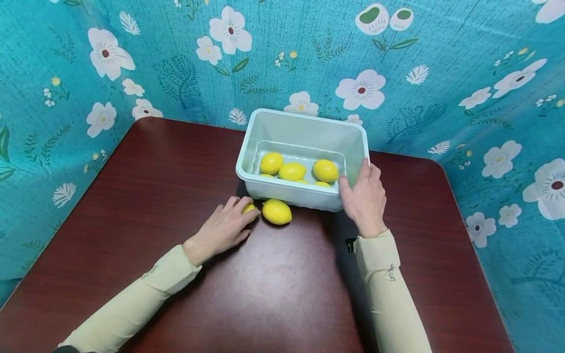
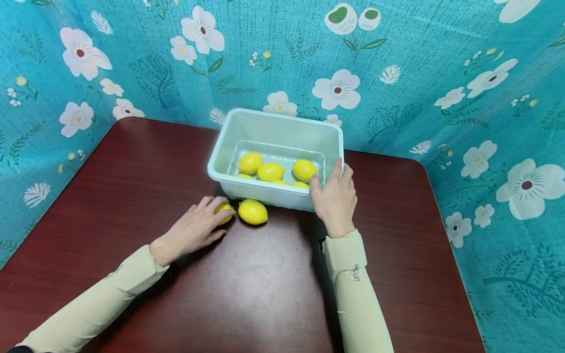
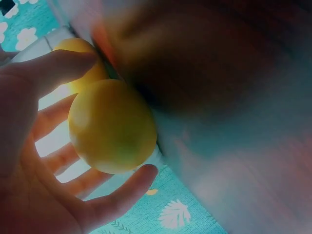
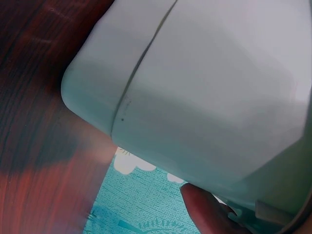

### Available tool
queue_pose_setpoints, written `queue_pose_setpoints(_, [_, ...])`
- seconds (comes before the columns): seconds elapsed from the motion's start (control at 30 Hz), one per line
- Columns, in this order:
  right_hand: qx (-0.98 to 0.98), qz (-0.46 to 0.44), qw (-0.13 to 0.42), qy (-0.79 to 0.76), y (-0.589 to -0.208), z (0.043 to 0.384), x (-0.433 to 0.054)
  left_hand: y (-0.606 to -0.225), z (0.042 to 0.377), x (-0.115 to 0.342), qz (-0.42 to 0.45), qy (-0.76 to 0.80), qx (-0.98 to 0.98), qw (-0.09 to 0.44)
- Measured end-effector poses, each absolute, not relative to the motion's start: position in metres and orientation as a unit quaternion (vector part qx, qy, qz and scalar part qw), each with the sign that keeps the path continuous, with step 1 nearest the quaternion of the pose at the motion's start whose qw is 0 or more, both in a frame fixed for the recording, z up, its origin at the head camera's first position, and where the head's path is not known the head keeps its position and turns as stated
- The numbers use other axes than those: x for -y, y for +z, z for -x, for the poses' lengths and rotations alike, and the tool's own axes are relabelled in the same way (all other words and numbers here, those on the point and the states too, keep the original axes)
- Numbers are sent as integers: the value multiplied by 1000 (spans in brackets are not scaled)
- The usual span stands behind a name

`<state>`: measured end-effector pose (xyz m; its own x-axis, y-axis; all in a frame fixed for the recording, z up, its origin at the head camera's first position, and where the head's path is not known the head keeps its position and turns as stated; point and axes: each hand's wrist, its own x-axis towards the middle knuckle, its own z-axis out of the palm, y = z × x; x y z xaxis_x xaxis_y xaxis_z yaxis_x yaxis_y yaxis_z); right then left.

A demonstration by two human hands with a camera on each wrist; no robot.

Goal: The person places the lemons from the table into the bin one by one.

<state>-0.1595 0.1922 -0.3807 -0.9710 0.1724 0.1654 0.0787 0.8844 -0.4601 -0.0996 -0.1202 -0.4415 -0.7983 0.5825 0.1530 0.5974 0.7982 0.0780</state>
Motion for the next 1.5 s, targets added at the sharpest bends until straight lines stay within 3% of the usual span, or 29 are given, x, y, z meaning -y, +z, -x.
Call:
queue_pose_setpoints(0.67, [965, 65, 100, 234, -381, 160, -192, -436, 94, 121, 338, -111, 934, 26])
queue_pose_setpoints(1.5, [964, 64, 103, 236, -382, 159, -192, -437, 93, 120, 318, -114, 940, 43])
